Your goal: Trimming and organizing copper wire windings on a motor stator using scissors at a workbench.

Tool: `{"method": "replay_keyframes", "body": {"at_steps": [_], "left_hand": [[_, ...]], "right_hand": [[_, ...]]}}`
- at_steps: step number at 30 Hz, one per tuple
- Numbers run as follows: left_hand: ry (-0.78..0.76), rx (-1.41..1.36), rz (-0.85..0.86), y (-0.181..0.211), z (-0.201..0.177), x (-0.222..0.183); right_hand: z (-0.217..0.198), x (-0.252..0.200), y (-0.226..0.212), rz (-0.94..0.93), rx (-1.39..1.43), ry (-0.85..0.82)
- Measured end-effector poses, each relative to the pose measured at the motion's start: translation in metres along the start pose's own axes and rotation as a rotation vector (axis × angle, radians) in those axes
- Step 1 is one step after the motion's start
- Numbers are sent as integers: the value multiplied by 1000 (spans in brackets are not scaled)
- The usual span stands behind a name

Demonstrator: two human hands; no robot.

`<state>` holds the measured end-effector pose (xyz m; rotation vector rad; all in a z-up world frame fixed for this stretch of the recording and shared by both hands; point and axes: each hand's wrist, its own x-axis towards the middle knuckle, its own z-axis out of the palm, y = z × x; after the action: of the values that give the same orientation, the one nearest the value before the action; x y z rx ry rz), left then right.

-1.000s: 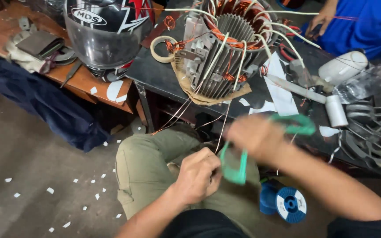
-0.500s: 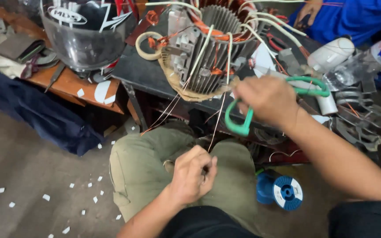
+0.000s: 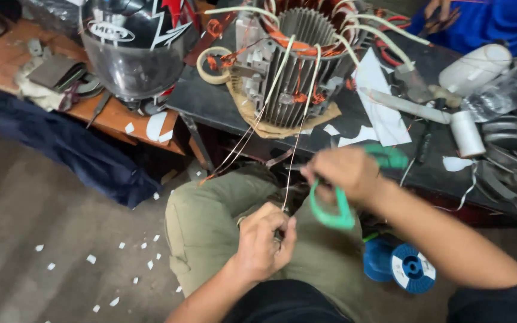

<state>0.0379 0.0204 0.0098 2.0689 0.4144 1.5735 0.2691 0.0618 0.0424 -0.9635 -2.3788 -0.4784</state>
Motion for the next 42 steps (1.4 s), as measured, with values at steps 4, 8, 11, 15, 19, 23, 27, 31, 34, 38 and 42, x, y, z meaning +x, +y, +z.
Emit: {"method": "replay_keyframes", "body": {"at_steps": [4, 8, 11, 15, 19, 23, 27, 31, 34, 38, 42], "left_hand": [[-10, -26, -34, 9, -1, 5], [23, 28, -46, 0, -1, -7], [-46, 31, -123, -4, 0, -15], [65, 32, -52, -10, 4, -14], [89, 35, -45, -6, 3, -13], [102, 24, -87, -10, 7, -19], [108, 57, -77, -8, -2, -19], [130, 63, -115, -17, 2, -25], [137, 49, -105, -8, 2, -21], [113, 108, -159, -13, -6, -27], [131, 84, -177, -11, -1, -27]], "right_hand": [[11, 18, 26, 200, 19, 257], [40, -15, -17, 192, 136, 93], [35, -10, 9, 11, 243, 127], [29, -13, 19, 302, -66, -143], [19, -21, -62, 78, 341, 31], [28, -30, -49, 269, 268, -65], [36, -22, -57, 370, 283, 10], [50, -21, -13, 213, 231, 244], [49, -22, -49, 219, 314, 279], [53, -16, -64, 255, 466, 296], [68, 2, -16, 414, 102, 413]]}}
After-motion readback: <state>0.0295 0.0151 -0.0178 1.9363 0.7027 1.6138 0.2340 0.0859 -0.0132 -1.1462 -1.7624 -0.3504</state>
